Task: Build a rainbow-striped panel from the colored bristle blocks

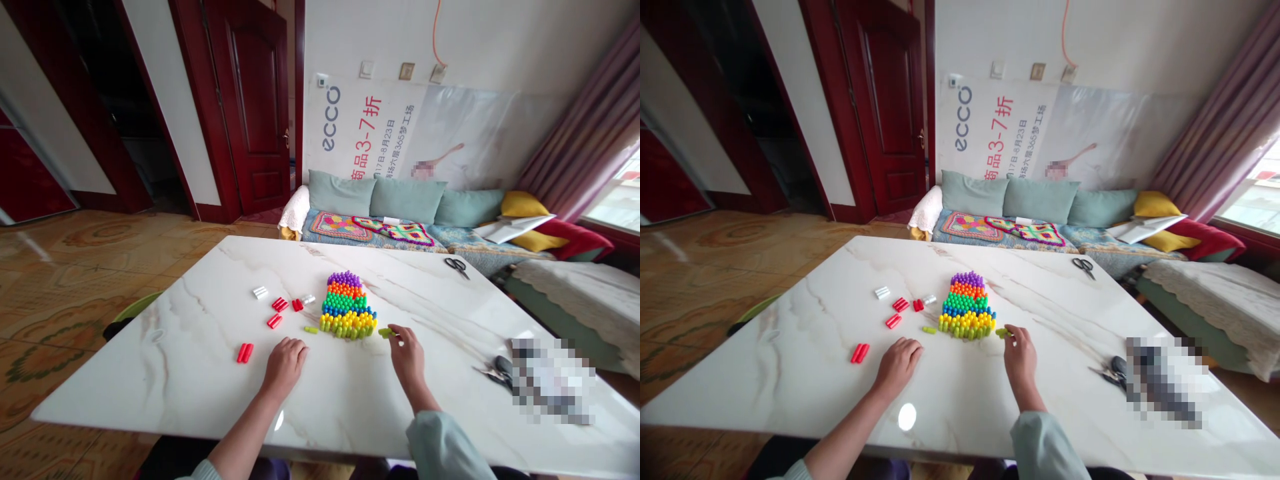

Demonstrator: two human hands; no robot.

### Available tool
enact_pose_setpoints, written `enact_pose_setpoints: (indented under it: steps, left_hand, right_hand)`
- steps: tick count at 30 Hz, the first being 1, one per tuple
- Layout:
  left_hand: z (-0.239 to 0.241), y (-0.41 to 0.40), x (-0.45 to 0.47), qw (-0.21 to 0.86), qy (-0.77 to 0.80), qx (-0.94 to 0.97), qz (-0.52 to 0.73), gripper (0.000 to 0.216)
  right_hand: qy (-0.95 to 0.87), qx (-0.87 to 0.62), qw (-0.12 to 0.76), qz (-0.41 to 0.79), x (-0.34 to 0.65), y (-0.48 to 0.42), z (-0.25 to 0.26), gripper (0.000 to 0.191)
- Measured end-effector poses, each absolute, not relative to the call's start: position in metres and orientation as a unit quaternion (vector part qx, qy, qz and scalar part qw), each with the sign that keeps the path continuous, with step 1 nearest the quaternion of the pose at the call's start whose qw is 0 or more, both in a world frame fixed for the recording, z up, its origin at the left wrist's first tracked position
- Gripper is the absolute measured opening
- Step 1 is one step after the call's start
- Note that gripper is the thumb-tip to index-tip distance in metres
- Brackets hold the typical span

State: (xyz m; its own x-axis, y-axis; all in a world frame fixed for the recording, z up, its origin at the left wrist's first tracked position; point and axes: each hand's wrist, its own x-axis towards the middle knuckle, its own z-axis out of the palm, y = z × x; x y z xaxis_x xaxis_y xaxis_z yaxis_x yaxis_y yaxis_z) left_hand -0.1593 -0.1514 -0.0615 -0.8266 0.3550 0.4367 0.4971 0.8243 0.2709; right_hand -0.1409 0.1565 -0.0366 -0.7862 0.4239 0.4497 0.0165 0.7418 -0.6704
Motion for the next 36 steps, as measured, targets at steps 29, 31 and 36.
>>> enact_pose_setpoints:
  steps: [29, 31, 36]
  left_hand:
    - [-0.041, -0.161, -0.159, 0.161, -0.609, 0.102, -0.77, 0.047]
    - [-0.034, -0.161, -0.159, 0.109, -0.486, 0.142, -0.856, 0.051]
    - [-0.018, -0.162, -0.146, -0.058, -0.203, 0.158, -0.964, 0.029]
  right_hand:
    - [-0.897, 0.067, 0.218, 0.379, -0.092, 0.043, -0.057, 0.027]
    - [-0.908, 0.089, 0.185, 0.364, -0.087, 0.026, -0.061, 0.029]
    - [-0.938, 0.103, 0.159, 0.291, -0.087, 0.012, -0.063, 0.031]
